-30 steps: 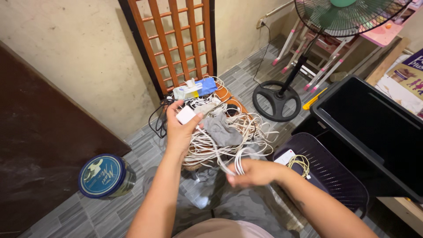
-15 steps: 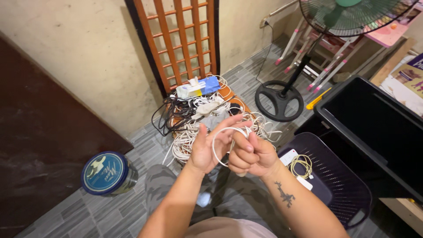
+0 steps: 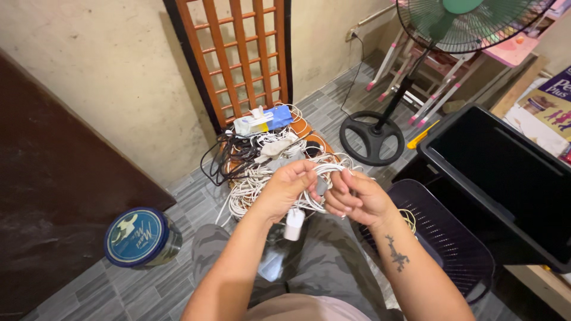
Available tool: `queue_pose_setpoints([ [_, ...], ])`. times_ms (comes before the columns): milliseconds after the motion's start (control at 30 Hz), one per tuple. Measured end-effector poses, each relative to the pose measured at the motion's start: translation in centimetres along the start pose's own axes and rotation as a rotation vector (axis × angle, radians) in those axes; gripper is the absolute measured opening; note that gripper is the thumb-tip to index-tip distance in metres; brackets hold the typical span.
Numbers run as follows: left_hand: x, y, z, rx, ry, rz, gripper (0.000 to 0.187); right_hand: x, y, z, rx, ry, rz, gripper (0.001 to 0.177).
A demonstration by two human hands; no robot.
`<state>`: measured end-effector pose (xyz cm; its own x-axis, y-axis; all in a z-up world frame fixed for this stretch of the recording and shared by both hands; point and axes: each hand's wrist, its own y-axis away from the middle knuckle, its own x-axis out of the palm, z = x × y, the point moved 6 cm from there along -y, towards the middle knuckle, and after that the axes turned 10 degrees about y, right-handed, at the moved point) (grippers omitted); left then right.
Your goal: The person untangles a large pile of white and black cables on a wooden chair. They separate individual cables, coil them neatly, and place them into a black plastic basket. The person handles the cables by hand, sorting them one by one from the tangled mass.
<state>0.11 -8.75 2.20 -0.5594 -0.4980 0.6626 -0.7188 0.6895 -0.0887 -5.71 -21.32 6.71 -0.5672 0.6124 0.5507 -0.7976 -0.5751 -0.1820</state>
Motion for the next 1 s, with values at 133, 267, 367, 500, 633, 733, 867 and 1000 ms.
queue_pose_setpoints([
  [133,0.3,-1.1,1.5,-0.010,-0.039,-0.069,0.023,-1.6,1.1,-0.9,0.012,0.044,-0.160,0.037],
  [267,0.3,-3.0,2.8,-0.016,-0.072,-0.267,0.024,-3.9,2.0,-2.2,-0.125,0.130,-0.391,0.032],
  [367,1.4,-5.2,2.4,0.082,-0.043,-0.314,0.019,-6.4,3.9,-3.1,-0.217,0.091,-0.705,0.031],
  [500,4.1,-8.2,1.5,0.192,0.048,-0.284,0.020,-7.4,7.5,-5.3,-0.384,-0.036,-0.981,0.038],
  [633,7.6,-10.5,1.9,0.246,0.116,-0.252,0.019,-5.6,8.3,-9.3,-0.191,-0.471,-0.988,0.057],
  [733,9.6,-11.3,4.0,0.220,0.215,-0.265,0.016,-5.1,7.9,-8.7,-0.299,-0.712,-0.821,0.065],
  [867,10.2,-11.4,7.5,0.140,0.301,-0.286,0.018,-7.4,10.2,-5.4,-0.562,-0.694,-0.823,0.062],
  [1000,9.5,-11.2,9.7,0.104,0.355,-0.277,0.019,-9.7,14.4,-2.8,-0.633,-0.555,-1.088,0.044],
])
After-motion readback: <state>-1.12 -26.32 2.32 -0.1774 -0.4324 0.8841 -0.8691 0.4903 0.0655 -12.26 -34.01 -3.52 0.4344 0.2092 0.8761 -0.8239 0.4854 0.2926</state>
